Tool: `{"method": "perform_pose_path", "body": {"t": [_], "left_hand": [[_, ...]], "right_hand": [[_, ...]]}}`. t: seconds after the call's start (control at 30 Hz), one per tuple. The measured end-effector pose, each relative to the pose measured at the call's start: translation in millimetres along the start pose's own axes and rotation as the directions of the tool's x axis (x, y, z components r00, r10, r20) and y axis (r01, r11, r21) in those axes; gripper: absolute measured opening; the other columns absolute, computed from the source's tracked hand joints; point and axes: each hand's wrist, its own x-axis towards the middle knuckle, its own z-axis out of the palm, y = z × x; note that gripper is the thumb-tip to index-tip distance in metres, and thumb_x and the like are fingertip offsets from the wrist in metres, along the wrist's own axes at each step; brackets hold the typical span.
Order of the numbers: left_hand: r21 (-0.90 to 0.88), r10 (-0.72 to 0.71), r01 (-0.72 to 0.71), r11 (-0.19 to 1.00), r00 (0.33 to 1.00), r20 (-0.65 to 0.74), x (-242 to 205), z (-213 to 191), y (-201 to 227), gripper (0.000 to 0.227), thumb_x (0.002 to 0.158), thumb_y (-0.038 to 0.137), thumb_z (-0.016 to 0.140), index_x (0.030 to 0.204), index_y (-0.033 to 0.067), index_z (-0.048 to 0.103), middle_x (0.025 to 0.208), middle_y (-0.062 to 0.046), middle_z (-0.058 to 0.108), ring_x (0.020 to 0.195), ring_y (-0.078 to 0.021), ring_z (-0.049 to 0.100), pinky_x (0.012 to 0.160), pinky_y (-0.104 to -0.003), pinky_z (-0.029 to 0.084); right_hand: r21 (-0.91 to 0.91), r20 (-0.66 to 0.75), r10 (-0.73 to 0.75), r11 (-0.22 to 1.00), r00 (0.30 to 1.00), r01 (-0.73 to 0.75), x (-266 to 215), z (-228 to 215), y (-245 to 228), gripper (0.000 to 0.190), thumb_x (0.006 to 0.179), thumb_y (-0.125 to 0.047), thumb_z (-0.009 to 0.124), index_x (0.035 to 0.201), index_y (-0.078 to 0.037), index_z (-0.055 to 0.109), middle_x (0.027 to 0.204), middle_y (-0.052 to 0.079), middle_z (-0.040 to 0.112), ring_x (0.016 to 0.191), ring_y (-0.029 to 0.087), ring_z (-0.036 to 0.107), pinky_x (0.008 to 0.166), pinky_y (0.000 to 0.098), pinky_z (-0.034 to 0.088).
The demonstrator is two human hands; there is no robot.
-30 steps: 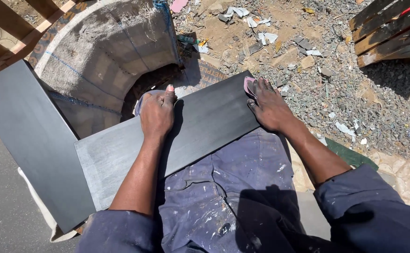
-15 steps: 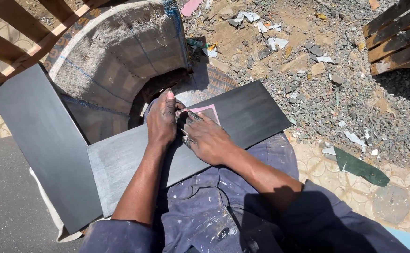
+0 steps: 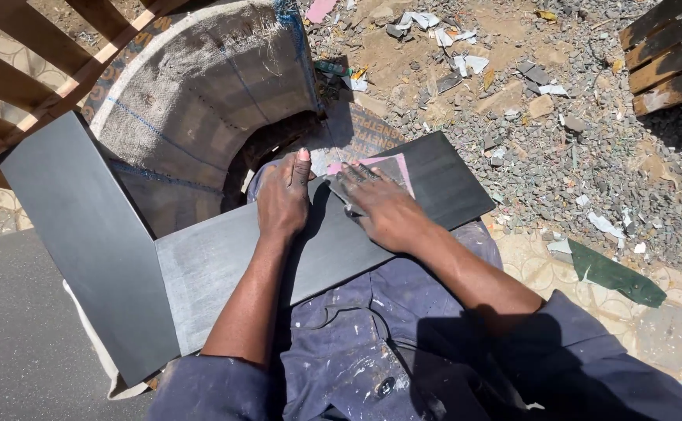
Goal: Using sandpaper to smooth the edges and surfaces of black rectangular plates in a workshop setting.
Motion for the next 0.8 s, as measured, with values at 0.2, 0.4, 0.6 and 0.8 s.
{"method": "perform_pose_path", "body": {"t": [0.2, 0.4, 0.6, 0.8], "left_hand": [[0.014, -0.045, 0.046, 0.999, 0.998, -0.037, 0.7, -4.9, -4.2, 0.064, 0.105, 0.069, 0.028, 0.093, 0.0153, 0.061, 0.085, -0.014, 0.066, 0.092, -0.0361, 0.058, 0.089, -0.049, 0.045], [-0.01, -0.046, 0.046, 0.999, 0.999, -0.027, 4.9, 3.6, -7.6, 0.064, 0.104, 0.068, 0.029, 0.093, 0.0141, 0.062, 0.089, -0.016, 0.069, 0.094, -0.0383, 0.06, 0.092, -0.051, 0.045], [-0.047, 0.008, -0.012, 0.999, 0.996, -0.085, 8.8, 1.7, -4.9, 0.065, 0.105, 0.065, 0.03, 0.093, 0.0106, 0.063, 0.085, -0.016, 0.068, 0.091, -0.04, 0.06, 0.088, -0.051, 0.045], [-0.048, 0.046, -0.05, 0.998, 0.995, -0.091, 8.4, 1.6, -5.6, 0.058, 0.106, 0.06, 0.03, 0.095, 0.0137, 0.064, 0.085, -0.018, 0.067, 0.093, -0.042, 0.06, 0.088, -0.053, 0.045]], "right_hand": [[0.005, -0.189, 0.345, 0.936, 0.919, -0.351, -15.3, 4.3, 131.4, 0.054, 0.092, -0.019, 0.057, 0.144, -0.007, 0.057, 0.147, 0.014, 0.059, 0.139, 0.034, 0.051, 0.121, 0.0497, 0.032], [0.204, 0.081, 0.085, 0.974, 0.993, -0.1, 7.5, 13.6, -25.3, 0.056, 0.089, -0.012, 0.058, 0.145, -0.008, 0.055, 0.145, 0.018, 0.059, 0.14, 0.035, 0.05, 0.12, 0.0518, 0.033], [-0.002, -0.16, 0.223, 0.974, 0.962, -0.226, -2.0, 8.1, 126.9, 0.057, 0.091, -0.018, 0.057, 0.145, -0.003, 0.055, 0.146, 0.024, 0.057, 0.146, 0.04, 0.042, 0.122, 0.0575, 0.028], [0.068, -0.056, -0.22, 0.972, 0.974, 0.223, -21.1, 7.7, -45.1, 0.06, 0.089, -0.018, 0.05, 0.147, -0.002, 0.052, 0.151, 0.018, 0.054, 0.144, 0.031, 0.046, 0.129, 0.0461, 0.007]]}}
